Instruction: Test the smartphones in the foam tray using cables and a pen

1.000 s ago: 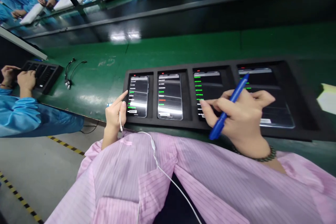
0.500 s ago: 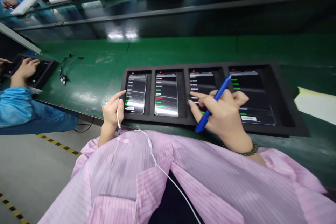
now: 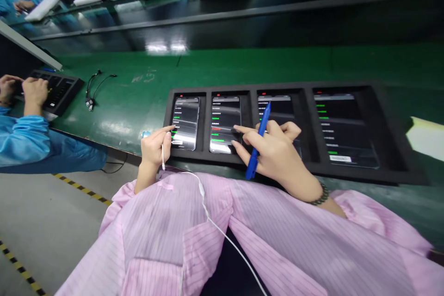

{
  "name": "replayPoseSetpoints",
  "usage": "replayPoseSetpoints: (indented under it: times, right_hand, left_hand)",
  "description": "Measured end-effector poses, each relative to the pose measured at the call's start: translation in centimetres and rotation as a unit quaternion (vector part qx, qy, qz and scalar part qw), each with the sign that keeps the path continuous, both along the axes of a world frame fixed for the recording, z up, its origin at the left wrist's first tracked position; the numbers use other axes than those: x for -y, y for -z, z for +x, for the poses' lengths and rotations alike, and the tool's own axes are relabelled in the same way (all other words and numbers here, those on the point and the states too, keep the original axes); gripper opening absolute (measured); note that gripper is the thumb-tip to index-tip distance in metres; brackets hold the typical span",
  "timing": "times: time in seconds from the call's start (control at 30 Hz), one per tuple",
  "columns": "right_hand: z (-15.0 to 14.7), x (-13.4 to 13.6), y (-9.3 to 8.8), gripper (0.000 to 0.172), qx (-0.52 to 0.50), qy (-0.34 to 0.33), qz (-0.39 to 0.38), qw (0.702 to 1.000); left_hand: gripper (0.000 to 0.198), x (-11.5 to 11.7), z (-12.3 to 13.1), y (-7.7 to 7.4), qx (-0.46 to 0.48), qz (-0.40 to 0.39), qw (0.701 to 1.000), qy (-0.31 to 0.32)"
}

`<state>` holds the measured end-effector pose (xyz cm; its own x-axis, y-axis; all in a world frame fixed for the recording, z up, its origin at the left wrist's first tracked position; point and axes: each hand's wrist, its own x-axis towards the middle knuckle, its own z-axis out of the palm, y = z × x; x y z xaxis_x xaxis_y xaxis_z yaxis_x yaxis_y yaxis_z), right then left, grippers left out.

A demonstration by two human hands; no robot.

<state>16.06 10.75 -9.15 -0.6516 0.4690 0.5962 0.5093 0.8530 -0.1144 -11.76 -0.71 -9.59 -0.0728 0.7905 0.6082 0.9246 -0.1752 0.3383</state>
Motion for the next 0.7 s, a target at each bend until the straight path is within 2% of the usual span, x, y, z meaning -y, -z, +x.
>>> replayPoseSetpoints:
  times: [0.1,0.2,0.33,0.4,0.5,0.7]
  right_hand:
    - [1.4,-0.5,-0.1,0.029,-0.045,0.053,0.010,0.998]
    - [3.8,-1.1,0.1,0.026,-0.091,0.108,0.019,0.990]
    - [6.0,-1.2,0.2,0.015,-0.044,0.156,-0.030,0.986]
    - [6.2,-1.1,0.2,0.017,-0.015,0.159,-0.054,0.986]
    - [6.3,-1.1,0.1,0.026,-0.014,0.146,-0.047,0.988]
    - [8.9,-1.5,-0.1,0.015,-0.026,0.193,-0.053,0.979]
  left_hand:
    - [0.039,0.0,-0.1,-0.2,-0.019,-0.029,0.999,-0.001]
    - [0.039,0.0,-0.3,-0.1,-0.018,-0.024,1.000,0.003]
    - [0.038,-0.1,-0.6,0.0,0.003,-0.004,1.000,0.022]
    - [0.037,-0.2,-0.7,0.1,0.016,0.005,0.999,0.028]
    - [0.035,-0.2,-0.6,0.1,0.035,0.014,0.999,0.029]
    - [0.034,-0.1,-0.8,0.3,0.040,0.015,0.998,0.037]
